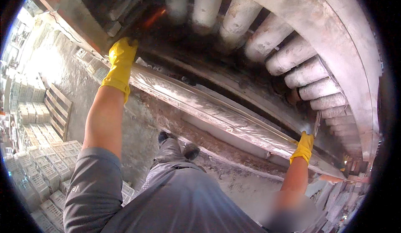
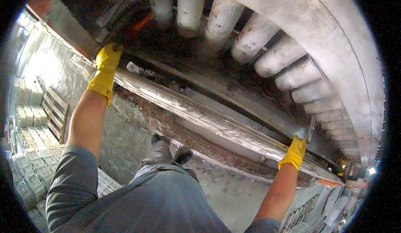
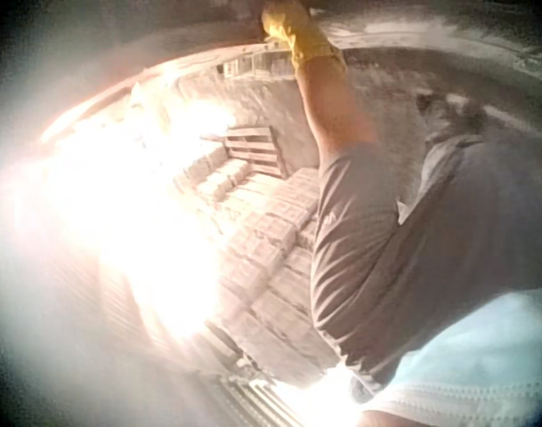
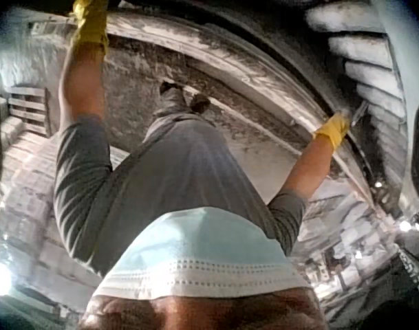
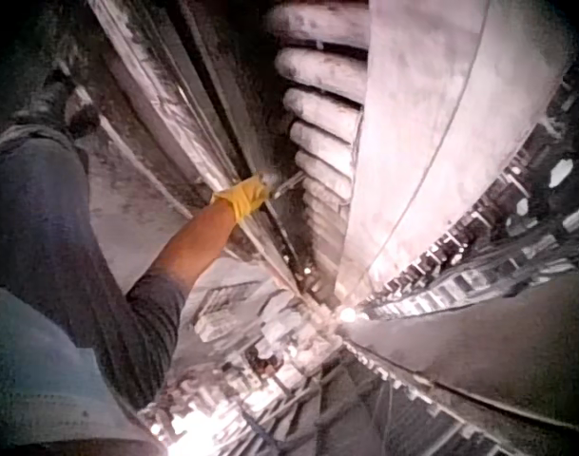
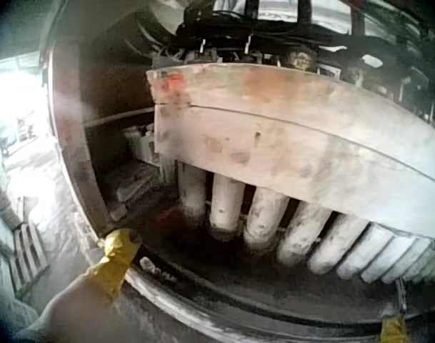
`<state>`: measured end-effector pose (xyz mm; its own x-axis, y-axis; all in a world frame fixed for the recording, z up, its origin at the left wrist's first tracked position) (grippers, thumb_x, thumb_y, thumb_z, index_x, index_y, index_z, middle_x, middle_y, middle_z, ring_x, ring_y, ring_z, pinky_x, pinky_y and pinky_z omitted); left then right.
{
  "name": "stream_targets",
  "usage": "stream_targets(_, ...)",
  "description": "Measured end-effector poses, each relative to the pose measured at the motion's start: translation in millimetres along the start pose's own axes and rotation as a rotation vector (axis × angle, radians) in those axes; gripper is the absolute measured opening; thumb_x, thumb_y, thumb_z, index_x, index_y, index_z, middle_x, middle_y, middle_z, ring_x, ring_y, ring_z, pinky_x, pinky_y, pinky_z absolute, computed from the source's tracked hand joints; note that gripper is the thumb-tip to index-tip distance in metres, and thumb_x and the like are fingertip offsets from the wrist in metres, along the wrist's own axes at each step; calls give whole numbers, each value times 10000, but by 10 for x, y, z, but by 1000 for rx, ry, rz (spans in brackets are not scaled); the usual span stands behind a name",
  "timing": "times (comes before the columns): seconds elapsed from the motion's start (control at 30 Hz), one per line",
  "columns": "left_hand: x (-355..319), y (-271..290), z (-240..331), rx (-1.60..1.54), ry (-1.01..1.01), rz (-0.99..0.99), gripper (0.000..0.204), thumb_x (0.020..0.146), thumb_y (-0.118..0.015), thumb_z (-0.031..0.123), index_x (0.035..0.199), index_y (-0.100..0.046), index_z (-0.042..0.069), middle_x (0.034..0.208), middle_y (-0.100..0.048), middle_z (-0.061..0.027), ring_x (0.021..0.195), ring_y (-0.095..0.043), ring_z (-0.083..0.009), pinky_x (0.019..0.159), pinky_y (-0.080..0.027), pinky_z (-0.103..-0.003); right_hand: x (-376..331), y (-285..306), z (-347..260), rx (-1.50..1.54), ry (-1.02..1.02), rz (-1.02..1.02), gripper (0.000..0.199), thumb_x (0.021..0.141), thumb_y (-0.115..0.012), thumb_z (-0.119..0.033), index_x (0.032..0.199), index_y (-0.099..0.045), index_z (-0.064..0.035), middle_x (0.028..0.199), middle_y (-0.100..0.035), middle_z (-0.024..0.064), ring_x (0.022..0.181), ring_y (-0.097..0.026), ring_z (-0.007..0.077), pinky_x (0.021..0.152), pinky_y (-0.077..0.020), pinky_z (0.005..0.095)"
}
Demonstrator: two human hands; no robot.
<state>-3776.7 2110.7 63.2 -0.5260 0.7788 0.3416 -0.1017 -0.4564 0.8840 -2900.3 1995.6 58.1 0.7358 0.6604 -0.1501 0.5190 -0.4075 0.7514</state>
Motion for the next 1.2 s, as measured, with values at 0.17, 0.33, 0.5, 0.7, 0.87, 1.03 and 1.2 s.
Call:
stream_targets(0.17, 14, -103, -75, -40, -41, 60, 463, 896, -658, 519, 1111, -769, 124, 1106, -751, -164, 1068, -690, -386, 939, -530, -483, 118, 47, 30, -231, 108, 102, 429, 987, -565, -319, 1188, -611, 57, 1158, -691, 281, 976, -693, 422, 820, -553, 490)
stream_targets(0.33, -6, -36, 37, -6, -30, 5, 472, 895, -667, 529, 1126, -760, 128, 1119, -754, -151, 1069, -693, -374, 928, -536, -476, 83, 31, 41, -200, 121, 98, 444, 995, -564, -319, 1208, -611, 68, 1125, -702, 267, 950, -703, 393, 745, -566, 465)
stream_targets(0.5, 16, -100, -11, -16, -28, 1, 483, 899, -669, 522, 1137, -754, 110, 1121, -758, -142, 1075, -696, -360, 928, -537, -465, 1, 35, 80, -17, 83, 79, 447, 991, -609, -338, 1267, -603, 13, 1136, -660, 159, 828, -644, 266, 651, -561, 385)
stream_targets(0.7, 12, -96, -81, -13, -27, -6, 527, 909, -680, 513, 1193, -735, 71, 1150, -759, -150, 1099, -706, -347, 941, -539, -446, -19, -29, 25, -93, 108, 76, 515, 1017, -584, -361, 1275, -589, 86, 1246, -650, 278, 967, -701, 382, 749, -579, 460)
stream_targets(0.87, 51, -257, -29, -65, -43, 21, 497, 894, -668, 524, 1150, -754, 107, 1136, -755, -152, 1092, -696, -365, 944, -538, -469, 290, 104, 415, -198, 309, 92, 497, 1019, -593, -339, 1299, -591, 73, 1266, -640, 278, 1029, -697, 382, 812, -583, 468)
stream_targets(1.03, 26, -116, 48, -25, -42, -74, 492, 926, -647, 514, 1170, -745, 98, 1128, -754, -165, 1083, -698, -378, 947, -536, -476, -11, 88, 101, -263, 153, 123, 401, 1028, -582, -314, 1207, -652, 38, 1244, -655, 278, 1073, -677, 398, 869, -554, 475)
stream_targets(1.2, 83, -245, -232, -9, -69, -17, 535, 918, -669, 534, 1164, -740, 65, 1128, -756, -171, 1079, -707, -370, 927, -542, -464, -143, -35, -14, -36, 116, 84, 445, 994, -587, -399, 1128, -600, 25, 930, -635, 163, 704, -640, 285, 679, -531, 411)
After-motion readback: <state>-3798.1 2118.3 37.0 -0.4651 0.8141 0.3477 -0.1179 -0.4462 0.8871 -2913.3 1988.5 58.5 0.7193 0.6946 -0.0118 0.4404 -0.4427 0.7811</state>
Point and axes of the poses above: each hand's wrist, its own x-axis towards the middle knuckle, its own y-axis out of the back of the hand, z = x × y, the point moved 6 cm from there along x, towards the middle knuckle
